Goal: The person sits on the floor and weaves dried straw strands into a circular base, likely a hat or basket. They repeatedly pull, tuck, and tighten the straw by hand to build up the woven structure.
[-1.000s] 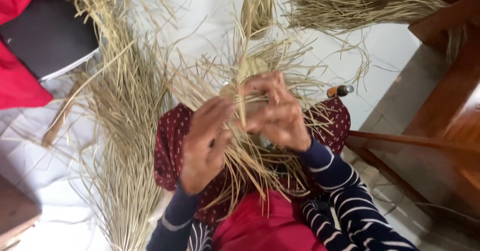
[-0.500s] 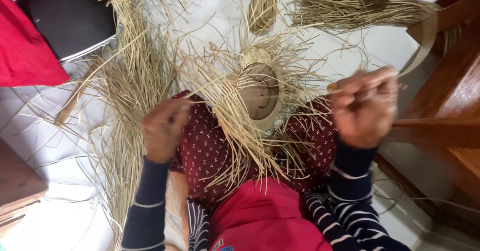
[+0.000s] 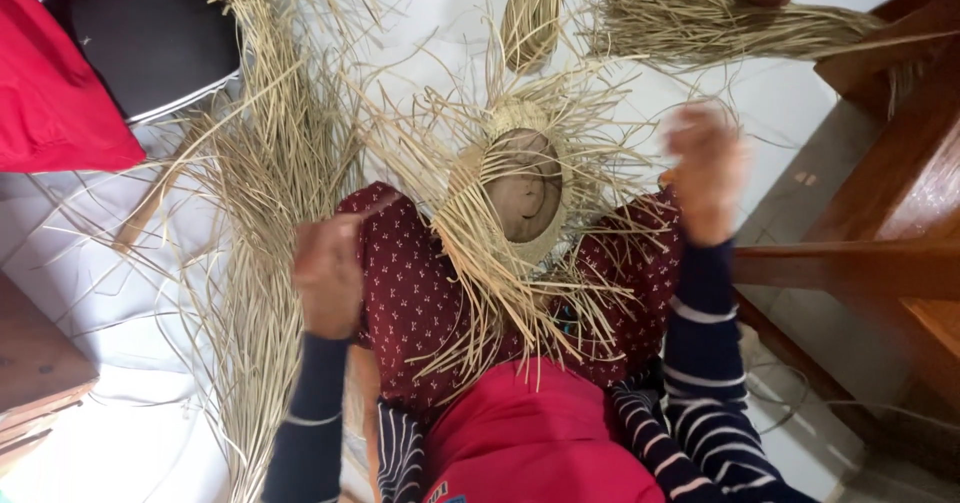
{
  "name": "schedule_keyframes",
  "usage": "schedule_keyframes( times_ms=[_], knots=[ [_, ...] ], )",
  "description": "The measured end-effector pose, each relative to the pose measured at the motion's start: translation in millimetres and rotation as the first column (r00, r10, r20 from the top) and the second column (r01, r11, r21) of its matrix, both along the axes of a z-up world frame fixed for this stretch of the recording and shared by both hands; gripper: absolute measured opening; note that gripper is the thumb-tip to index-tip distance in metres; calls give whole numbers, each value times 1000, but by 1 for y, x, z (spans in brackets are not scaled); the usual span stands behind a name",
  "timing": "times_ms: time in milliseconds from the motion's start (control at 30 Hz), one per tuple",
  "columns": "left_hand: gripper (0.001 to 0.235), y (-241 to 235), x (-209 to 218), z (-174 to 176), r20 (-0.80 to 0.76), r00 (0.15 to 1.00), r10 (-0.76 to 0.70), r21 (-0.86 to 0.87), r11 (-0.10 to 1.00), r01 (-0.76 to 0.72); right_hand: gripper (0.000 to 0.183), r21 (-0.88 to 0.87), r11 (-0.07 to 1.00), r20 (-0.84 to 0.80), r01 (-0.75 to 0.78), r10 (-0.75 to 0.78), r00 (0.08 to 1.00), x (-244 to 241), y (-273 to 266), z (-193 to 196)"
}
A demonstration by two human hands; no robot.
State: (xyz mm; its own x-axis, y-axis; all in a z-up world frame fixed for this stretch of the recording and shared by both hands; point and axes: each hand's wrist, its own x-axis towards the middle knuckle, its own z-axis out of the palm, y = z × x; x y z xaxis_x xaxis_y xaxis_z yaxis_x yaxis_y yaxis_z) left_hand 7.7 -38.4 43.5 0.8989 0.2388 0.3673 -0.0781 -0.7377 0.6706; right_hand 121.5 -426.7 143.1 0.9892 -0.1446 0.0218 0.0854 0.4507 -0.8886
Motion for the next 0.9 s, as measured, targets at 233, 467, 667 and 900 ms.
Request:
schedule_keyframes(
  times_ms=[233, 467, 667, 900],
  knots=[
    [10, -71, 21, 25, 23, 973, -230, -356, 908, 223, 14, -727, 527, 40, -439, 672, 740, -20, 119, -26],
    [10, -27, -4, 5, -211, 977, -20, -482, 872, -87, 7, -920, 273, -49, -283, 635, 771, 0, 143, -86],
    [9, 9, -35, -34, -257, 940, 223, -585, 739, -335, 7, -958, 186, -50, -218, 642, 765, 4, 144, -117],
    [19, -55, -22, 2, -205, 978, -35, -573, 814, -91, 4, -986, 74, -69, -152, 649, 758, 4, 148, -96]
  ],
)
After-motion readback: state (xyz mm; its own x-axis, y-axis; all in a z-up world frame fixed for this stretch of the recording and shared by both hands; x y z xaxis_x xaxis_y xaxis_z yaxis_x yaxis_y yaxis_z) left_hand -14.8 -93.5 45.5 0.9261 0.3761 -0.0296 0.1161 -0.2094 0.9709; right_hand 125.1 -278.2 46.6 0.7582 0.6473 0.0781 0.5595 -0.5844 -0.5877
